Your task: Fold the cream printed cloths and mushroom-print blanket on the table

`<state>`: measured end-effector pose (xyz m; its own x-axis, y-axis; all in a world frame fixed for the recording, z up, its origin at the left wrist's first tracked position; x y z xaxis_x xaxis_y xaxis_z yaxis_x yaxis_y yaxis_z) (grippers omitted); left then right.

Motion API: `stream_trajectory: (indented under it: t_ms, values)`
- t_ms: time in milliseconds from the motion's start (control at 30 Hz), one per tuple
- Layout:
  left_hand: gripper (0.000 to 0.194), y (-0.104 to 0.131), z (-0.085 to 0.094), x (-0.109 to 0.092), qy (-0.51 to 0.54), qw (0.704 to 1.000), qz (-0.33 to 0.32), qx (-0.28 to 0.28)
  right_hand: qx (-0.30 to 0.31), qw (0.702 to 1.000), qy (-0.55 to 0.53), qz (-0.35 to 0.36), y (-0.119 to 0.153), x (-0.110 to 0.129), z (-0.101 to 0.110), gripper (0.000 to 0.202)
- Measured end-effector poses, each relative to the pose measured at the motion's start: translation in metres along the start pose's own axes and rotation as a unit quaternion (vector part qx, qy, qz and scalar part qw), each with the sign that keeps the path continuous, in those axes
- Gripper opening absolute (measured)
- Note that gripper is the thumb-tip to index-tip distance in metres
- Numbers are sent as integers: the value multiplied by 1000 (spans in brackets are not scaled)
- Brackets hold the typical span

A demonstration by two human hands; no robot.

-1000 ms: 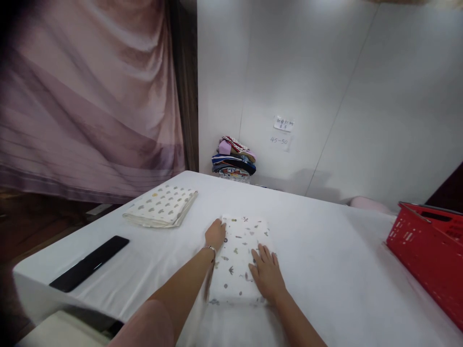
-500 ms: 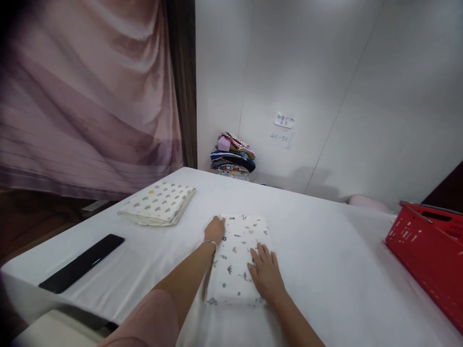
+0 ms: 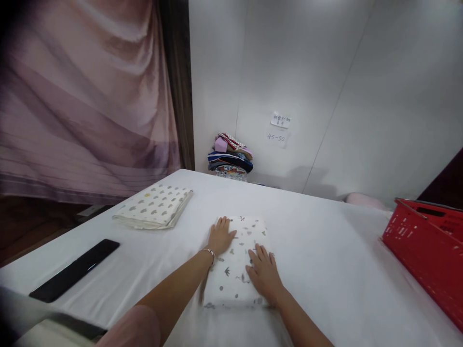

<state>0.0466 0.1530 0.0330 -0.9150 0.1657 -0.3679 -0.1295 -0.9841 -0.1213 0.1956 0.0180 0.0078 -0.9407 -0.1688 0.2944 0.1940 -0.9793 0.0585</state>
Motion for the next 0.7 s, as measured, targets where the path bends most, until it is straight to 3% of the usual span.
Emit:
stream_trajectory:
  t_ms: [100, 300, 400, 533, 700]
  values:
    - [56, 4, -12, 8, -5, 1000, 22, 16, -2, 1000, -16, -6, -18, 5, 15, 55]
    - [56, 4, -11, 10, -8, 999, 27, 15, -77, 996, 36, 28, -94, 17, 54, 57]
    - [56, 4, -12, 11, -10, 1000, 22, 7, -55, 997, 49, 0, -119, -1, 48, 61]
    - [56, 3, -14, 13, -5, 1000, 20, -8, -24, 998, 43, -41, -128, -29, 28, 67]
    - [56, 3, -13, 12, 3, 999, 33, 1, -24, 998, 31, -39, -129, -32, 24, 67]
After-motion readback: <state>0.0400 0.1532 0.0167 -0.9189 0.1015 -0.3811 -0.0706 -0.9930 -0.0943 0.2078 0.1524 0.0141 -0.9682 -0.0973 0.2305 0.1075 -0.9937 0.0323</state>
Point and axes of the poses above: each hand's wrist, its own y-axis away from the middle knuckle, its own z-axis out of the back of the hand, x = y × z, the point moved 5 cm from there along -y, towards the middle knuckle, and after that the axes turned 11 degrees about z, right-handed, at the moved point
